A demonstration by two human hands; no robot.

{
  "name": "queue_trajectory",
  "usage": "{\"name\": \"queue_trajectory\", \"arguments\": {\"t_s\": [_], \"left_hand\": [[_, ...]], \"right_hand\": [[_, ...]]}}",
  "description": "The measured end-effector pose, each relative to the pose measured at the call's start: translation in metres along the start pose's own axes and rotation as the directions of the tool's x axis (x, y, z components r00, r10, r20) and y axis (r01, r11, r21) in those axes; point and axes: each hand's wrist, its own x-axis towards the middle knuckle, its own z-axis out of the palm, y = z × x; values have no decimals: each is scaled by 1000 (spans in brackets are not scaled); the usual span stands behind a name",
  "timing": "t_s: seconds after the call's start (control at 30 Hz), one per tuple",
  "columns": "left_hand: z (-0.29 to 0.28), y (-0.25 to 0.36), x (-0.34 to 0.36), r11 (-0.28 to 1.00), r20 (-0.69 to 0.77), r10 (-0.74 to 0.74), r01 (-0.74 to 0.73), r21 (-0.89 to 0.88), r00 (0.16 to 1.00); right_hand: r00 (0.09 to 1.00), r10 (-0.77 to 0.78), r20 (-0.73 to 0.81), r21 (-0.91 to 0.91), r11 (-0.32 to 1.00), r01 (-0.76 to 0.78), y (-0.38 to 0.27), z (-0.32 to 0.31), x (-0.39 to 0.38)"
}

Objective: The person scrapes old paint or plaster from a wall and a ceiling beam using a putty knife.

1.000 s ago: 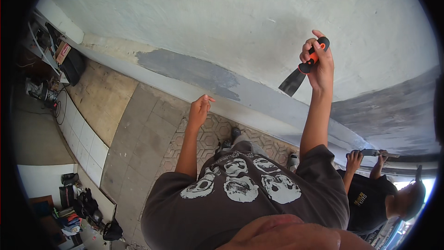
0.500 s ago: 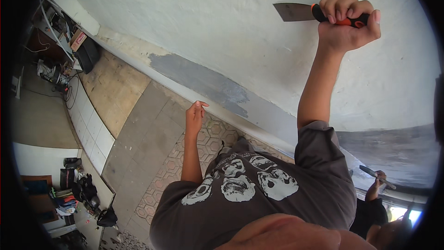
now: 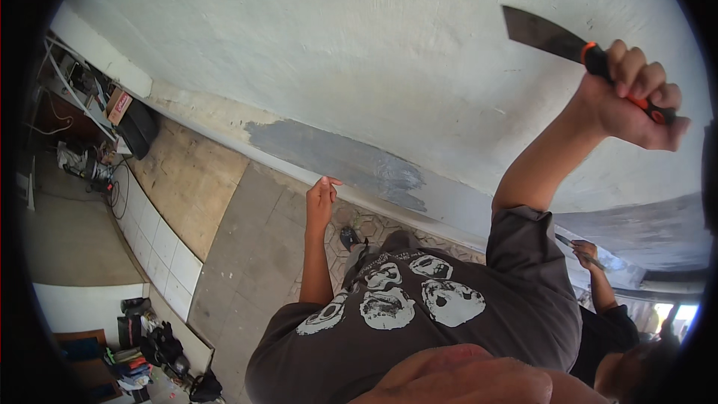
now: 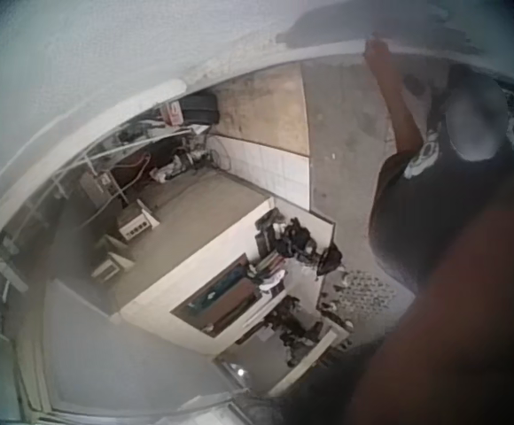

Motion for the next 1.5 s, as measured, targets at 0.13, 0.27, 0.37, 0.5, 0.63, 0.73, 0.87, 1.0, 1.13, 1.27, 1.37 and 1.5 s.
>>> {"name": "queue_trajectory", "arguments": {"t_s": [0.13,0.27,0.37,0.5,0.63,0.73,0.87,1.0,1.13,1.27,1.37,1.5], "left_hand": [[-44,-2,42,997,116,64,-68,31,991],[-104,-1,82,993,141,93,-103,65,986],[-140,-5,99,989,88,95,-105,107,992],[-162,-14,102,995,70,89,-92,48,994],[-159,-20,97,997,145,46,-54,52,988],[-151,-20,97,997,178,40,-51,57,983],[-140,-16,99,995,186,67,-79,59,980],[-126,-9,100,996,163,55,-64,54,985],[-110,-3,99,997,138,54,-62,55,989],[-97,-2,92,998,100,39,-44,47,994],[-88,-5,83,998,89,44,-48,40,995],[-79,-9,68,999,42,17,-18,40,999]], "right_hand": [[973,-115,-202,121,983,141,5,27,24],[990,-88,-107,-101,992,77,20,39,15],[928,-319,-193,-30,947,319,0,10,18],[943,-283,-175,-263,937,232,-38,-11,32],[890,-358,-284,-64,933,355,-58,23,36],[915,-358,-183,-57,934,354,-45,30,34],[964,-198,-175,-214,964,159,-20,25,33],[958,-240,-158,234,933,272,-28,22,34],[972,-26,-233,-13,1000,24,-10,37,28],[975,-100,-200,121,985,126,-1,12,33],[999,3,38,44,999,-5,12,-5,29],[1000,12,-13,55,998,-12,42,21,8]]}}
